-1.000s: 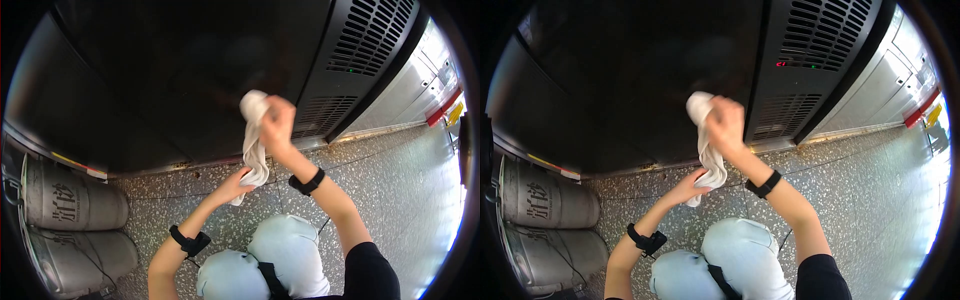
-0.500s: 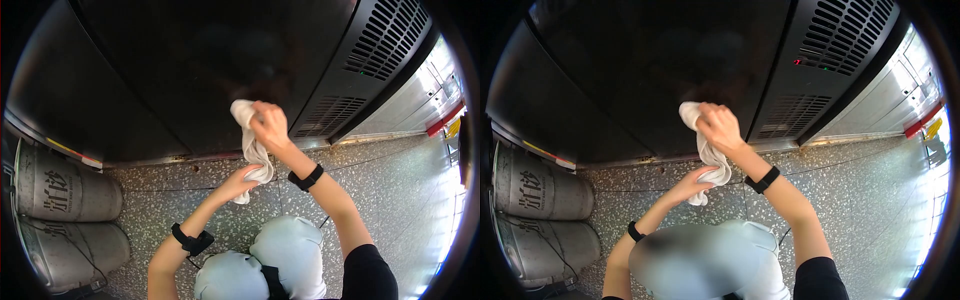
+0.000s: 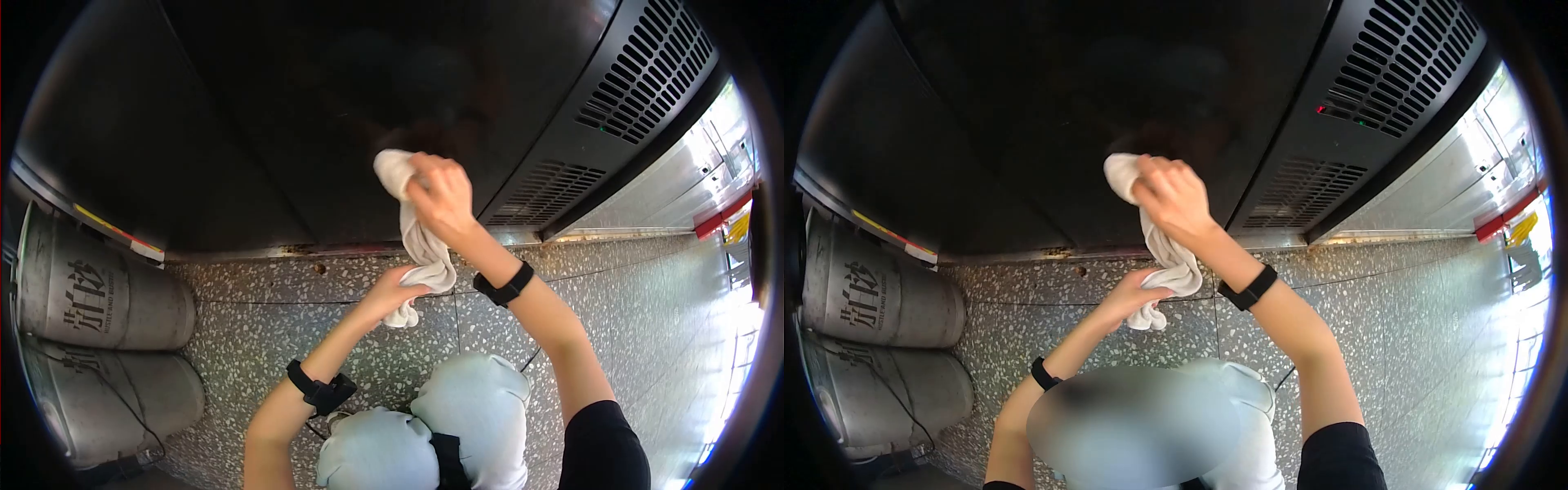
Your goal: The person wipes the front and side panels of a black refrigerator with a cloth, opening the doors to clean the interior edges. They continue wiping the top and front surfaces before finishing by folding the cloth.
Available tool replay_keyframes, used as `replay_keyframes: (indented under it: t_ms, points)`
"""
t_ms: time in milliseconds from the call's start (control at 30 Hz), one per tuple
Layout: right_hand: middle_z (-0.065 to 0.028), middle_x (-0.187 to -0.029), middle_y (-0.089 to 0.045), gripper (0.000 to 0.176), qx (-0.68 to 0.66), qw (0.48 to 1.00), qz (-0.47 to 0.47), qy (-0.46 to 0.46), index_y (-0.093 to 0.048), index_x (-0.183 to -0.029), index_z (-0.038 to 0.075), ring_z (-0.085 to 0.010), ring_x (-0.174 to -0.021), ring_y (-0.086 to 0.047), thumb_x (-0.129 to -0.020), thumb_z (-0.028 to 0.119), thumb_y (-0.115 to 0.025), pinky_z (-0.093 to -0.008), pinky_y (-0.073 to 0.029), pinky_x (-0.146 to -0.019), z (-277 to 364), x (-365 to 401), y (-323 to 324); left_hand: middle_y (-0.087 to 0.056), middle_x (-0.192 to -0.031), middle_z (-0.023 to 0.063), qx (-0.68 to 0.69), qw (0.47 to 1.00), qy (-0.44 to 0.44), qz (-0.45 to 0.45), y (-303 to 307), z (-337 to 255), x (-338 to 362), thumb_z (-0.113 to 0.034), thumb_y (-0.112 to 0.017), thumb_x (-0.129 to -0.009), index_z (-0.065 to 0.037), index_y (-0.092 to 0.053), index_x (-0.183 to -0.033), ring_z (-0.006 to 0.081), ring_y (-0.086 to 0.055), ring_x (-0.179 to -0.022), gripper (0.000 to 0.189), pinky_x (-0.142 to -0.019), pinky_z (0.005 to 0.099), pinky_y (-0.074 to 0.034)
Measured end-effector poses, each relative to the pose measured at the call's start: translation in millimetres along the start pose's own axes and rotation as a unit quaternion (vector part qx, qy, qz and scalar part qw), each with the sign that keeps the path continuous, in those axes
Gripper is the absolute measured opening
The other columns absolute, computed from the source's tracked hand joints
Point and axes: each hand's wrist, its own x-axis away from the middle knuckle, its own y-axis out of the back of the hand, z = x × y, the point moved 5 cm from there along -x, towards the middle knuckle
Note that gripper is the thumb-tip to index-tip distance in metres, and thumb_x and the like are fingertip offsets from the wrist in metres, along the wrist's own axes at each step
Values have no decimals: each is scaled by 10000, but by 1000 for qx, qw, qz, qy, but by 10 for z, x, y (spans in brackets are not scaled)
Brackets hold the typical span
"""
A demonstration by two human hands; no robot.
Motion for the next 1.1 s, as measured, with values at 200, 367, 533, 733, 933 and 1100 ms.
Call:
replay_keyframes:
  t_ms: [200, 367, 533, 733, 933, 1100]
  points:
    - [-197, -1020, -518, 234, 126, 970, -175, -114, -543, -737, -73, -336, -857, -511, -511, -19, -570, -406, -422, -727, -337, -478, 430, -541, -848, 12, 98, 990, -62, -83, 181, -183, 158, -73, -605, -775, -41, -521, -1085, 67, -522, -708, 322, -612, 196, -425]
    - [-118, -999, -537, 176, 9, 997, -9, 74, -543, -710, 39, -241, -871, -538, -547, 85, -592, -339, -462, -723, 121, -136, -145, -527, -1068, 59, 89, 988, -81, -97, 127, -201, 169, -50, -622, -759, -63, -455, -1179, 122, -518, -951, 452, -782, 251, -435]
    - [-103, -1010, -535, 159, -10, 997, 57, 56, -558, -752, 60, -219, -897, -534, -598, 99, -571, -335, -446, -728, 221, -75, -200, -508, -1160, 74, 56, 993, -82, -55, 90, -86, 216, -15, -622, -750, -66, -423, -1246, 141, -492, -1065, 537, -889, 252, -397]
    - [-124, -1002, -536, 211, 129, 983, -130, -12, -568, -720, 9, -269, -837, -532, -512, 38, -574, -357, -446, -689, -125, -699, 282, -517, -1158, 64, 79, 988, -111, -75, 187, -368, 362, 7, -599, -741, -61, -428, -1242, 139, -492, -1077, 534, -913, 254, -384]
    - [-93, -1033, -519, 172, 28, 993, 41, 110, -541, -737, 53, -227, -914, -515, -576, 89, -589, -342, -453, -754, 264, -359, -174, -538, -1148, 63, 115, 987, -87, -68, 167, -284, 279, -11, -592, -749, -58, -433, -1255, 126, -503, -1063, 532, -891, 252, -394]
    - [-121, -1039, -526, 156, 62, 998, -10, 29, -566, -744, 34, -249, -914, -521, -590, 57, -572, -352, -437, -747, 26, -436, 81, -544, -1141, 60, 89, 987, -117, -70, 138, -264, 362, -16, -585, -757, -53, -432, -1252, 123, -509, -1048, 519, -895, 248, -388]
